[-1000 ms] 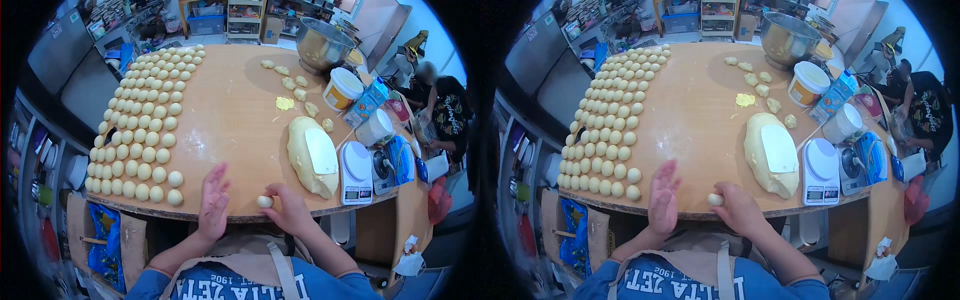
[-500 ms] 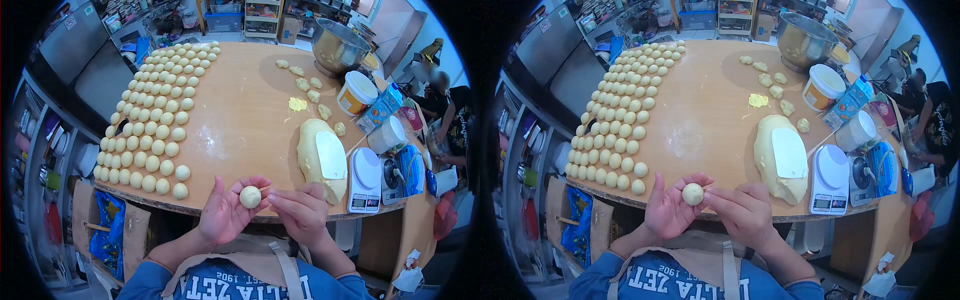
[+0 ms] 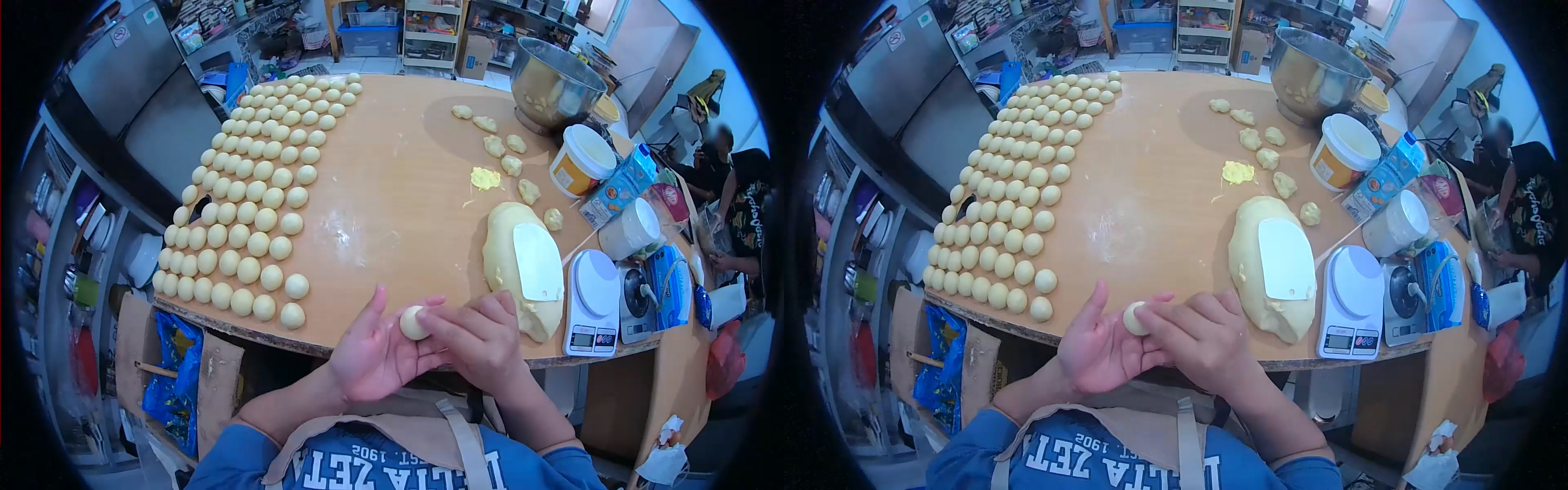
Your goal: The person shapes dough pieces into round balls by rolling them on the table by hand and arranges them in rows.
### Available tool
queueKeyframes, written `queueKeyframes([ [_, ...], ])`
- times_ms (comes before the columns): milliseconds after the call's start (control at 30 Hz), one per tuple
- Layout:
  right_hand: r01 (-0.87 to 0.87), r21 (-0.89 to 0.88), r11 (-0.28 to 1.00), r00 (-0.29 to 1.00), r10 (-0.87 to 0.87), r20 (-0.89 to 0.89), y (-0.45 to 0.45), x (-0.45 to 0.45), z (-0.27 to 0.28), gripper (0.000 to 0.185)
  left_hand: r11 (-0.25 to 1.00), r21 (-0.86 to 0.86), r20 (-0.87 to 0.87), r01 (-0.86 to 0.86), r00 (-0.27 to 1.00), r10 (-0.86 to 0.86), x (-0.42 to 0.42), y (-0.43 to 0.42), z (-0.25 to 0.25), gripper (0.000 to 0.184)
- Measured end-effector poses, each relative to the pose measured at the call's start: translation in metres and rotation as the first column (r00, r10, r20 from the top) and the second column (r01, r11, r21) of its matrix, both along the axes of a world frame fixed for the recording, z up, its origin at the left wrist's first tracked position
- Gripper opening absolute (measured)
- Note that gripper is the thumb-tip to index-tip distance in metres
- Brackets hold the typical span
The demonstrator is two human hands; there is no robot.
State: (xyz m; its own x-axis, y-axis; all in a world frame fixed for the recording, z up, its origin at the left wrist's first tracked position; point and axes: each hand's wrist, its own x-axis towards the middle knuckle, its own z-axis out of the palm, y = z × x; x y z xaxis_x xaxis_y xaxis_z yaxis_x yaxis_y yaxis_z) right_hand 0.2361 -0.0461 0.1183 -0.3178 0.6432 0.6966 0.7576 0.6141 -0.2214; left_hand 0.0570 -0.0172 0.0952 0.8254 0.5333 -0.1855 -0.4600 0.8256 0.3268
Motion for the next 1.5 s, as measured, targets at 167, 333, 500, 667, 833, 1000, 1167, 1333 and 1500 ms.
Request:
queueKeyframes([
  [167, 0.003, 0.023, 1.0, 1.0, -0.003, -0.011, -0.002, 0.005, 0.002, 0.027, 0.968, 0.188, -0.033, -0.163, 0.984, 0.173, 0.007, -0.013, 0.016, 0.076],
  [333, -0.014, 0.008, 1.0, 0.986, 0.015, -0.167, -0.005, 0.004, 0.003, 0.027, 0.921, 0.364, -0.1, -0.138, 0.977, 0.186, 0.003, -0.012, 0.012, 0.058],
  [500, -0.154, -0.108, 0.982, 0.972, 0.131, -0.197, -0.003, 0.006, 0.006, 0.024, 0.906, 0.405, -0.165, -0.125, 0.964, 0.207, 0.002, -0.01, 0.018, 0.054],
  [667, -0.029, -0.082, 0.996, 0.998, 0.025, -0.053, -0.002, 0.004, 0.004, 0.024, 1.0, -0.002, 0.083, 0.023, 0.996, -0.023, 0.004, 0.001, -0.004, 0.064],
  [833, 0.023, -0.023, 0.999, 0.998, -0.025, -0.06, -0.003, -0.002, 0.005, 0.023, 0.953, 0.247, -0.05, -0.174, 0.98, 0.192, 0.011, -0.013, 0.01, 0.068],
  [1000, -0.01, -0.022, 1.0, 0.981, 0.006, -0.193, -0.007, 0.002, 0.004, 0.023, 0.894, 0.396, -0.033, -0.209, 0.97, 0.241, 0.011, -0.013, 0.005, 0.059],
  [1167, -0.038, -0.107, 0.994, 0.979, 0.016, -0.204, -0.007, 0.002, 0.008, 0.022, 0.844, 0.491, -0.027, -0.215, 0.965, 0.262, 0.01, -0.011, 0.008, 0.053],
  [1333, 0.018, -0.023, 1.0, 1.0, -0.018, -0.022, -0.004, 0.002, 0.008, 0.021, 0.995, 0.097, 0.064, -0.016, 0.998, 0.01, 0.002, 0.001, -0.003, 0.063],
  [1500, 0.066, 0.043, 0.997, 0.998, -0.065, -0.01, -0.002, -0.004, 0.007, 0.023, 0.943, 0.285, -0.037, -0.173, 0.981, 0.191, 0.007, -0.009, 0.012, 0.07],
])
